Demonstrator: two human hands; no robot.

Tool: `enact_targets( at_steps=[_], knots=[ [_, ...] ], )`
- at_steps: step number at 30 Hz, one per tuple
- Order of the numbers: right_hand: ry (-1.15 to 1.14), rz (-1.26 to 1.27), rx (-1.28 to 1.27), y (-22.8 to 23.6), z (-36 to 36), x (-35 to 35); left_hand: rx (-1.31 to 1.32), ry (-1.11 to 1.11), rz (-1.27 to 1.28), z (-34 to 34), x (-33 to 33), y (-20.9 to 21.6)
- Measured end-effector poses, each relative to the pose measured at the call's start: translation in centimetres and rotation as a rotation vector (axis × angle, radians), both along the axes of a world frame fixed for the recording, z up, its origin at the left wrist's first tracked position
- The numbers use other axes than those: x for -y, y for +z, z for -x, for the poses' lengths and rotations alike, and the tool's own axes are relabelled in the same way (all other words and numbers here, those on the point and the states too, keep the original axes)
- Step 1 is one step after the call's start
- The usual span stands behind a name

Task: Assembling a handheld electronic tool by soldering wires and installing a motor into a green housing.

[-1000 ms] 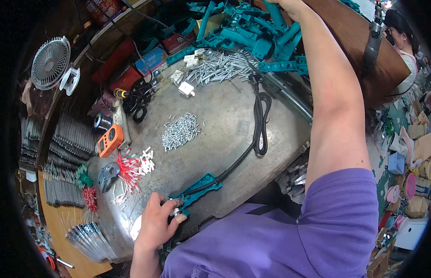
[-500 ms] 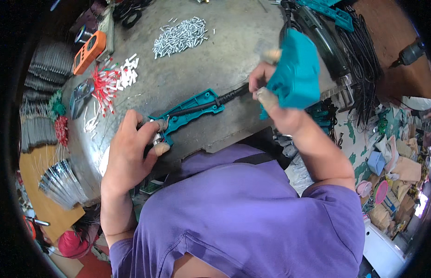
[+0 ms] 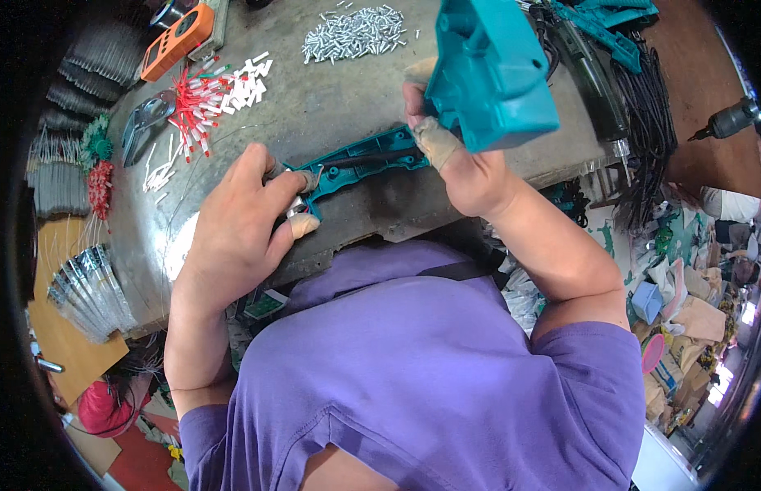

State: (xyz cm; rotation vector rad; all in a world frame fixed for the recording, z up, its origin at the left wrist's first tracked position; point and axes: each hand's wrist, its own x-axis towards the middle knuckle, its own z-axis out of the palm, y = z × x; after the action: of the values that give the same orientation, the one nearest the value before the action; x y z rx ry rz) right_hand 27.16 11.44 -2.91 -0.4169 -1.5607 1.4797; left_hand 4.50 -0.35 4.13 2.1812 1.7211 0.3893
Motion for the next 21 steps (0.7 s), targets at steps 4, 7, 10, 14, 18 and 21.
enact_targets(
  at_steps=[4, 7, 10, 14, 18, 21],
  knots=[
    [-0.103, -0.096, -0.008, -1.1, 0.2, 0.1, 0.004, -0.036, -0.031, 0.1, -0.1, 0.1],
    [-0.046, -0.270, 0.137, 0.4, -0.3, -0.5, 0.007, -0.043, -0.037, 0.3, -0.1, -0.1],
    [-0.111, -0.416, 0.149, 0.6, -0.5, -1.2, 0.006, -0.050, -0.036, 0.3, -0.1, 0.0],
    [-0.021, -0.479, 0.467, 2.6, 0.3, 0.3, -0.016, -0.049, -0.035, 0.4, -0.1, -0.1],
    [-0.037, -0.818, 0.254, 0.2, 2.2, -0.5, -0.038, -0.091, -0.142, 0.3, -0.5, -0.5],
    [-0.025, -0.885, 0.392, 1.4, 3.4, 0.0, 0.048, -0.092, -0.266, 1.7, -0.3, -1.8]
  ],
)
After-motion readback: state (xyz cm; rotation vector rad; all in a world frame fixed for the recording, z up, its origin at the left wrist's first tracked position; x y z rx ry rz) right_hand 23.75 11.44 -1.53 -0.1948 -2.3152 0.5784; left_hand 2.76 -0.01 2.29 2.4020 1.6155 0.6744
